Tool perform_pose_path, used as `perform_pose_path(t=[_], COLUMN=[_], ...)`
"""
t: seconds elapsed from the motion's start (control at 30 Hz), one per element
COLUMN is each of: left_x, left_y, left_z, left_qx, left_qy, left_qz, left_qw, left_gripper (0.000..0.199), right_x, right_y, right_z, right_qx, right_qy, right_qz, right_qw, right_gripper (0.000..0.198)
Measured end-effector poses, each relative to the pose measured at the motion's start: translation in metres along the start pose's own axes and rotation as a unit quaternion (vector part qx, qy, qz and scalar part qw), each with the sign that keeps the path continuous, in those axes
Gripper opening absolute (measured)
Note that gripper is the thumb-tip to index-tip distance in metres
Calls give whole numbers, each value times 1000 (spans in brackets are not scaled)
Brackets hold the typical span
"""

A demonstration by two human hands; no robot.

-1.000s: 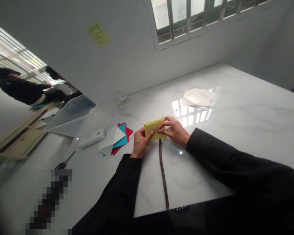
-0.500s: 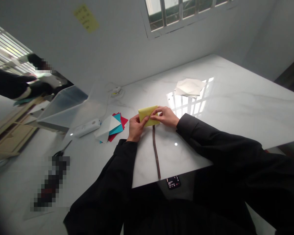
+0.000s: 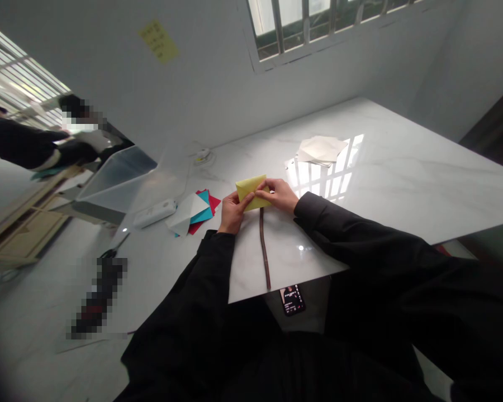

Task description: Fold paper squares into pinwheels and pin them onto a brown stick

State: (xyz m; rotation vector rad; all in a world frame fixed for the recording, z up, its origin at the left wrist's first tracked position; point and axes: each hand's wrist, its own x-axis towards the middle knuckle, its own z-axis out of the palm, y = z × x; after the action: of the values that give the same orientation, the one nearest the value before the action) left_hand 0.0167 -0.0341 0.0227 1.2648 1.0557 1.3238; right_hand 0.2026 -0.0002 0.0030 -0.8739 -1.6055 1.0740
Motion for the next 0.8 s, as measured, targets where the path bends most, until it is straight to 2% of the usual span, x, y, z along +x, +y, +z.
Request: perform_pose_path(t=[0.33,0.5,0.57,0.8], left_x=[2,2,2,4], left_y=[-6,-4,-4,-8], left_z=[0,1,1,-1], left_qx=[5,1,2,15], left_qy=[12,4,2,-3], left_qz=[12,16,20,20], left_qw=[1000,1000,1000,1000], left_gripper=[57,57,56,56], right_x=[-4,-8,-8,-3], right_y=[-1,-7,-7,2], right_z=[7,7,6,5], right_qx=[87,99,97,136], right_qy=[22,30,28,39], right_qz=[-25,-46,-47,8], right_qw=[996,994,994,990], right_gripper=[46,86,94,87])
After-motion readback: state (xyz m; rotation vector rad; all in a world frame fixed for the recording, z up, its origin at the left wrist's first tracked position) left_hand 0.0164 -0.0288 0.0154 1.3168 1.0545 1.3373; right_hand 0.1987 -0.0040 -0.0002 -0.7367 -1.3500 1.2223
